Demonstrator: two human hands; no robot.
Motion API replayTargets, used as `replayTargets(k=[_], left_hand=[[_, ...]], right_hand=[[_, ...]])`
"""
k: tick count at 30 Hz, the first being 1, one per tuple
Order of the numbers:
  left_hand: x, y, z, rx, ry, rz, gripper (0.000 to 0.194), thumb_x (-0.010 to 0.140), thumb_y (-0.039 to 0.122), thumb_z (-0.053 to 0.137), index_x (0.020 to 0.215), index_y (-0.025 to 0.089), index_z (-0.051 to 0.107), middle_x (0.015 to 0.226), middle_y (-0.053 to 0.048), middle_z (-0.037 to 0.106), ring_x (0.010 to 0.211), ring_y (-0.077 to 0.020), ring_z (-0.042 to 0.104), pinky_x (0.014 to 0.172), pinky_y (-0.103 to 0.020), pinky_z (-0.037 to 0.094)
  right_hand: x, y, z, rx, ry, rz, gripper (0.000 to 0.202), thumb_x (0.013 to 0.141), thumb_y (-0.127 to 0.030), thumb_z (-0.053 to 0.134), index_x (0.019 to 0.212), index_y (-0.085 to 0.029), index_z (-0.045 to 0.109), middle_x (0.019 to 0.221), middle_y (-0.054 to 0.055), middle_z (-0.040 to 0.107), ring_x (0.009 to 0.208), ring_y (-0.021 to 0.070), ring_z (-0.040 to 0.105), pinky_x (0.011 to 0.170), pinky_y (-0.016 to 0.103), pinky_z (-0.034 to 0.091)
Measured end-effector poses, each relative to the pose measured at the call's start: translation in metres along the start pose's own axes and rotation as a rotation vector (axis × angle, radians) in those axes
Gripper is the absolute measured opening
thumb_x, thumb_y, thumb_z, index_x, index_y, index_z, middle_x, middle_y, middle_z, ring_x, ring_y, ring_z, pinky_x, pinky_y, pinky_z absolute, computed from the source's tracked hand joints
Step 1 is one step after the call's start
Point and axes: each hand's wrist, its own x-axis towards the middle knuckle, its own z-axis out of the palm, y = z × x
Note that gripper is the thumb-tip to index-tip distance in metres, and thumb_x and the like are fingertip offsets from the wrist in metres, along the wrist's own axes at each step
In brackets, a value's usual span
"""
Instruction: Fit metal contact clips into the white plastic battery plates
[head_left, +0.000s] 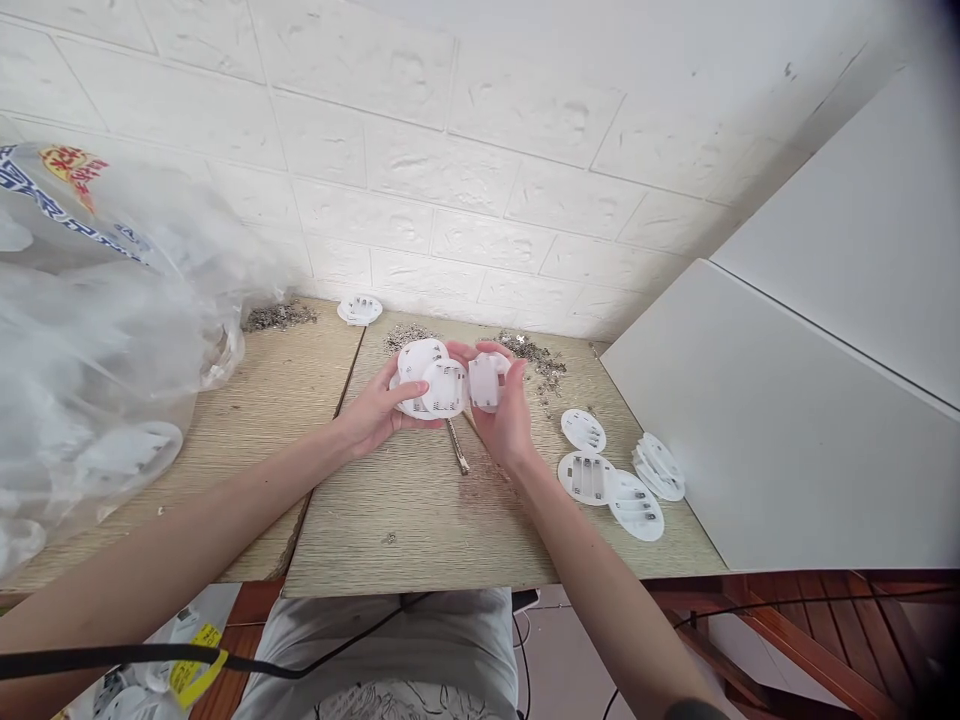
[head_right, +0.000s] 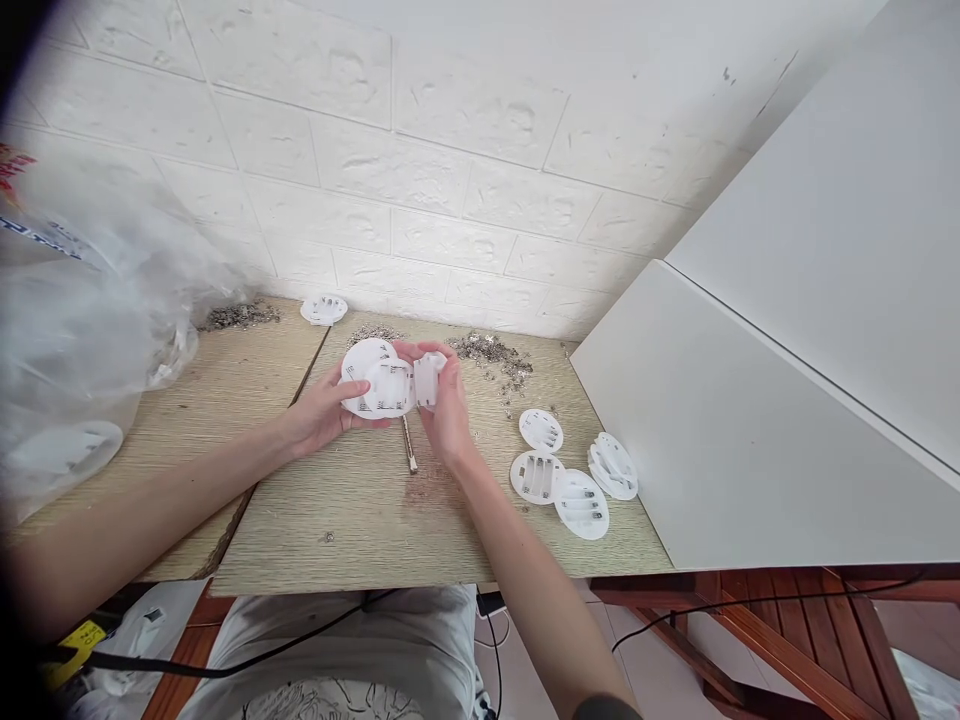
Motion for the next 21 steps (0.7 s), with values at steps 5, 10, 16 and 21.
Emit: replayTargets(k=[5,10,16,21], left_hand=[[0.0,-0.001,-0.001,-0.009,-0.002,-0.009,0.059,0.075,0.027,0.072,0.128,0.029,0.046,0.132,-0.009,0.056,0.099,-0.0245,0.065,0.072,-0.038,0.062],[-0.001,0.001,0.001,-0.001,-0.019,-0.001,0.059,0.075,0.027,0.071,0.128,0.029,0.045,0.128,-0.009,0.058,0.097,-0.0236,0.065,0.072,-0.039,0.062],[-0.001,-0.003,0.002,0.027,-0.023,0.024,0.056,0.074,0.024,0.072,0.124,0.03,0.049,0.115,-0.005,0.064,0.09,-0.0208,0.066,0.071,-0.036,0.061],[-0.001,-0.003,0.001,0.022,-0.012,0.034,0.058,0.074,0.024,0.072,0.127,0.029,0.05,0.118,-0.006,0.063,0.094,-0.0193,0.065,0.069,-0.025,0.058]], right_hand=[[0.006,-0.001,0.0,0.148,0.056,0.058,0.052,0.087,-0.07,0.032,0.106,-0.026,0.051,0.106,0.004,0.069,0.106,0.0213,0.063,0.088,0.039,0.052],[0.001,-0.002,-0.001,0.006,-0.024,0.052,0.046,0.089,-0.066,0.035,0.115,-0.028,0.044,0.11,0.005,0.067,0.105,0.0226,0.062,0.085,0.041,0.052],[-0.006,0.005,-0.004,-0.746,-0.13,-0.31,0.039,0.086,-0.042,0.06,0.118,-0.026,0.045,0.12,0.009,0.053,0.114,0.0234,0.052,0.097,0.044,0.046],[-0.006,0.015,-0.003,-1.066,-0.264,-0.422,0.076,0.074,-0.053,0.07,0.136,-0.029,0.034,0.135,0.014,0.032,0.134,0.0307,0.031,0.107,0.053,0.037]])
